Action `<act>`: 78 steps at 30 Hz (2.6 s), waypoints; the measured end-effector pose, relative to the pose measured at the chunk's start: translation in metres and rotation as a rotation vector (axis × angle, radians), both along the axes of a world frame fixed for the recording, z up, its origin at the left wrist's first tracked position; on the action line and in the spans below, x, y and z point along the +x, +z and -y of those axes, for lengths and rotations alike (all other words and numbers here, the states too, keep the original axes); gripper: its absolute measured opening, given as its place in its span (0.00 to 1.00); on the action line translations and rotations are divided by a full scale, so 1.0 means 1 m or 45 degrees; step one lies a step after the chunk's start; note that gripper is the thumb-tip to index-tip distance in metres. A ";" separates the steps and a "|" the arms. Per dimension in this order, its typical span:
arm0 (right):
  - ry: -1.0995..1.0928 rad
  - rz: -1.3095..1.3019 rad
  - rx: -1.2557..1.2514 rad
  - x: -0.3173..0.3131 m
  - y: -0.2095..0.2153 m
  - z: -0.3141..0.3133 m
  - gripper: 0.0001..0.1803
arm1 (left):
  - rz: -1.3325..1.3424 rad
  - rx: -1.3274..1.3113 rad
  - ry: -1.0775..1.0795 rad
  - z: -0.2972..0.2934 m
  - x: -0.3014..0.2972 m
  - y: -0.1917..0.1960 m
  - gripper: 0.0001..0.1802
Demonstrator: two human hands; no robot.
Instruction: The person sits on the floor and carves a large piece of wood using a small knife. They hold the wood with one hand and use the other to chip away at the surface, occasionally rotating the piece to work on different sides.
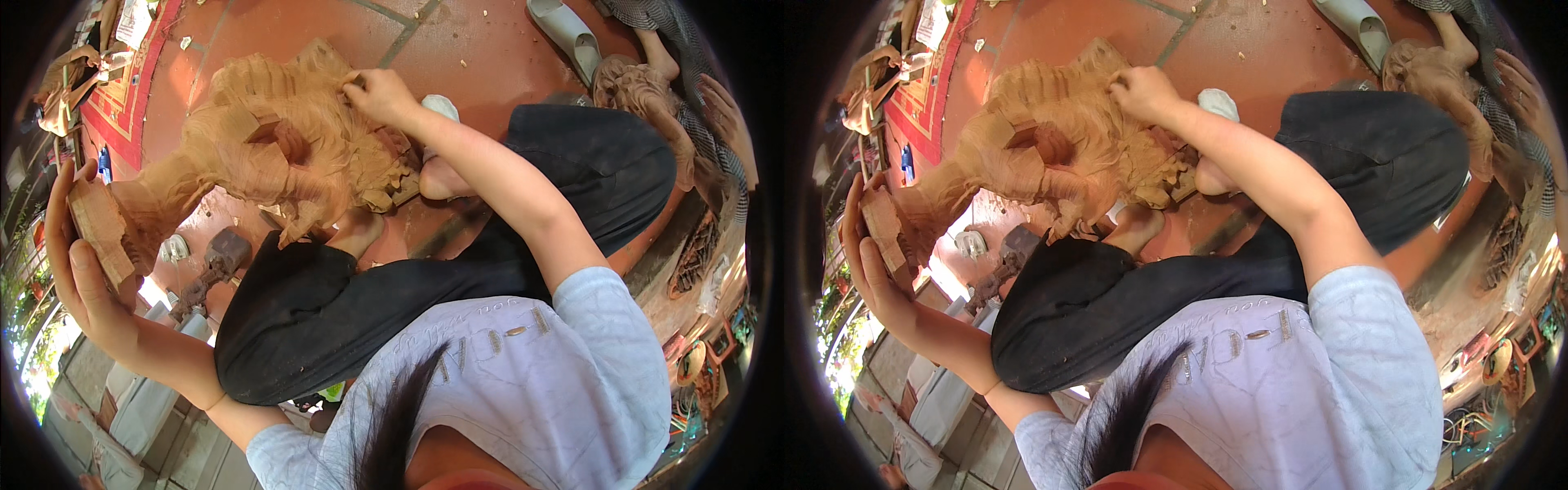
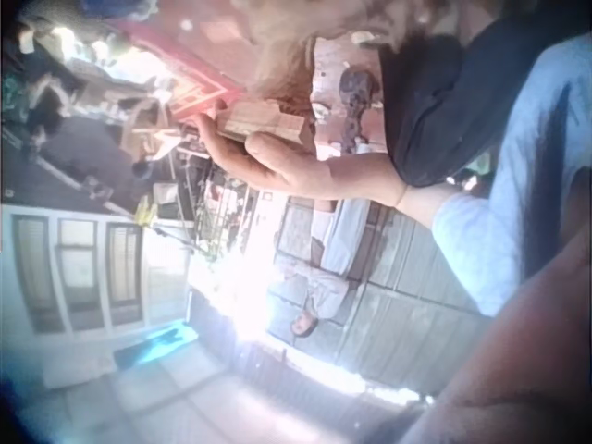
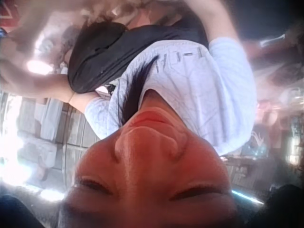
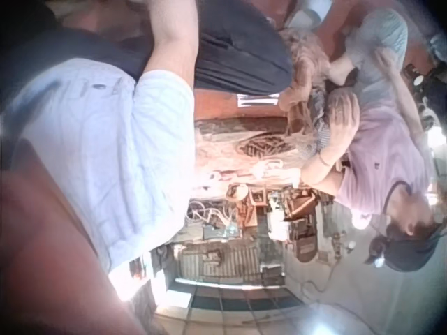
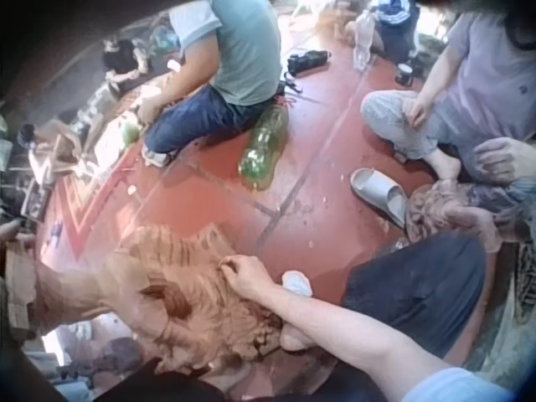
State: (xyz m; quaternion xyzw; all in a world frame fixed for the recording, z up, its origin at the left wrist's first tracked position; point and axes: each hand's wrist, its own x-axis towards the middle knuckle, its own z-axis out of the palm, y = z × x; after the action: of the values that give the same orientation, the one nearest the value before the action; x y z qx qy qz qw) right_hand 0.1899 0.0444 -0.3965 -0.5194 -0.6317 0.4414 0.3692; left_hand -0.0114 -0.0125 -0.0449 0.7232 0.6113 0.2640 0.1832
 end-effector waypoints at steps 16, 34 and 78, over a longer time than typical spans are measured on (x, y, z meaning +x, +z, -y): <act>0.151 -0.036 -0.295 0.014 -0.010 -0.017 0.15 | -0.020 0.019 -0.008 0.003 0.002 0.002 0.31; 0.150 -0.132 -0.341 0.014 0.014 -0.017 0.15 | -0.019 0.019 -0.001 0.003 -0.003 0.003 0.29; -0.094 -0.580 -0.479 0.005 0.007 0.022 0.13 | -0.103 0.063 0.013 0.003 -0.007 0.003 0.29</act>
State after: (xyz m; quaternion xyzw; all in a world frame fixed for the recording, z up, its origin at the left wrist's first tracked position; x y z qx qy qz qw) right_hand 0.1954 0.0222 -0.3896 -0.4890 -0.4205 0.6421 0.4146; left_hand -0.0187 -0.0154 -0.0416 0.7346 0.6151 0.2504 0.1392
